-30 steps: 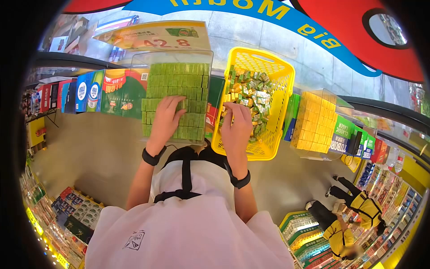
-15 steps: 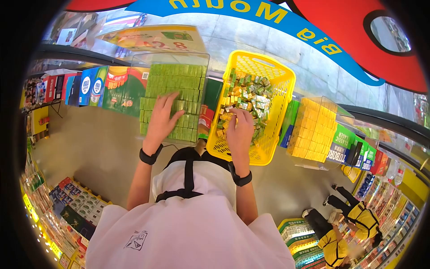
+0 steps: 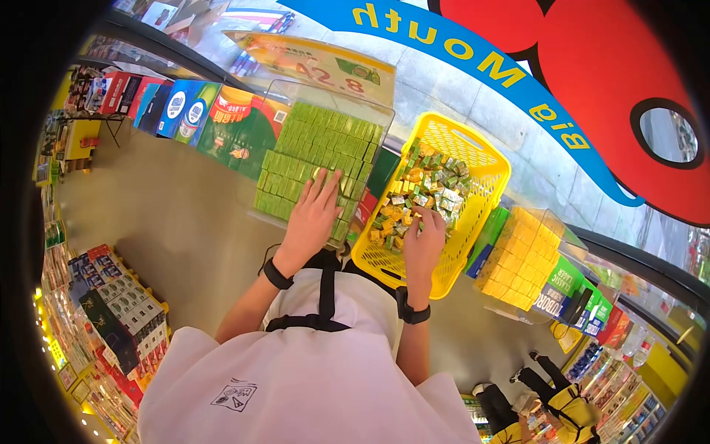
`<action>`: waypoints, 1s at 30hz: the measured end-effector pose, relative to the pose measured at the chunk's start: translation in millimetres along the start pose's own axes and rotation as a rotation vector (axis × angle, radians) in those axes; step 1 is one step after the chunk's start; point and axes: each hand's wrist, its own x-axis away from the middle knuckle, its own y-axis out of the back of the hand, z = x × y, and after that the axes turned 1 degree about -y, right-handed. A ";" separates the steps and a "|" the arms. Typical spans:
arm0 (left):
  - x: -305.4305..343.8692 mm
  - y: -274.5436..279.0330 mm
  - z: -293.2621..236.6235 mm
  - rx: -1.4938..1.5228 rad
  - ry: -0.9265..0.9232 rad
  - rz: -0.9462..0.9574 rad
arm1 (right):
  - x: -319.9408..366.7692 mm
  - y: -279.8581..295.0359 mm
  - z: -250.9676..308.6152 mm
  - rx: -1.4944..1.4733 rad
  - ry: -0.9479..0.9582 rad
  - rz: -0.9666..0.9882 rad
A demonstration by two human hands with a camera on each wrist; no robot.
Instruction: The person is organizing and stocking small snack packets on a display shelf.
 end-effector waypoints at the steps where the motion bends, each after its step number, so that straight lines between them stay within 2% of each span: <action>1: -0.4 -1.5 -0.4 0.002 0.002 -0.002 | 0.4 -0.1 -1.1 0.002 0.004 0.006; 6: -2.3 5.5 -6.1 0.089 0.023 -0.039 | 3.3 2.6 -5.7 0.012 -0.013 0.036; 10: 0.8 32.4 -19.8 0.212 -0.028 -0.140 | 4.6 29.8 -8.2 0.115 0.080 0.007; 12: 8.1 46.9 -34.6 0.444 0.122 -0.309 | 4.2 46.6 -6.5 0.109 0.081 0.007; 13: 9.1 54.8 -45.1 0.489 0.141 -0.412 | 4.7 51.2 -12.0 0.114 0.088 -0.018; 18: 14.6 58.5 -106.8 0.516 -0.020 -0.515 | 7.2 68.4 -41.3 0.173 0.095 -0.018; 20: 12.3 38.9 -128.1 0.734 -0.173 -0.330 | 10.8 61.6 -55.0 0.180 0.106 -0.010; 21: 8.1 20.5 -140.2 0.737 -0.173 -0.326 | 12.2 59.2 -65.9 0.160 0.111 0.025; 23: -4.6 -29.9 -146.7 0.816 -0.221 -0.133 | 12.8 42.3 -84.5 0.139 0.119 0.058; 27: -13.9 -140.8 -153.6 0.748 -0.182 -0.030 | 18.6 6.4 -136.4 0.244 0.025 0.244; 29: -18.3 -175.2 -150.0 0.606 -0.080 0.201 | 18.5 -6.3 -152.5 0.297 -0.004 0.355; 30: -22.7 -191.7 -149.6 0.609 -0.083 0.205 | 17.8 -10.7 -156.5 0.299 -0.009 0.354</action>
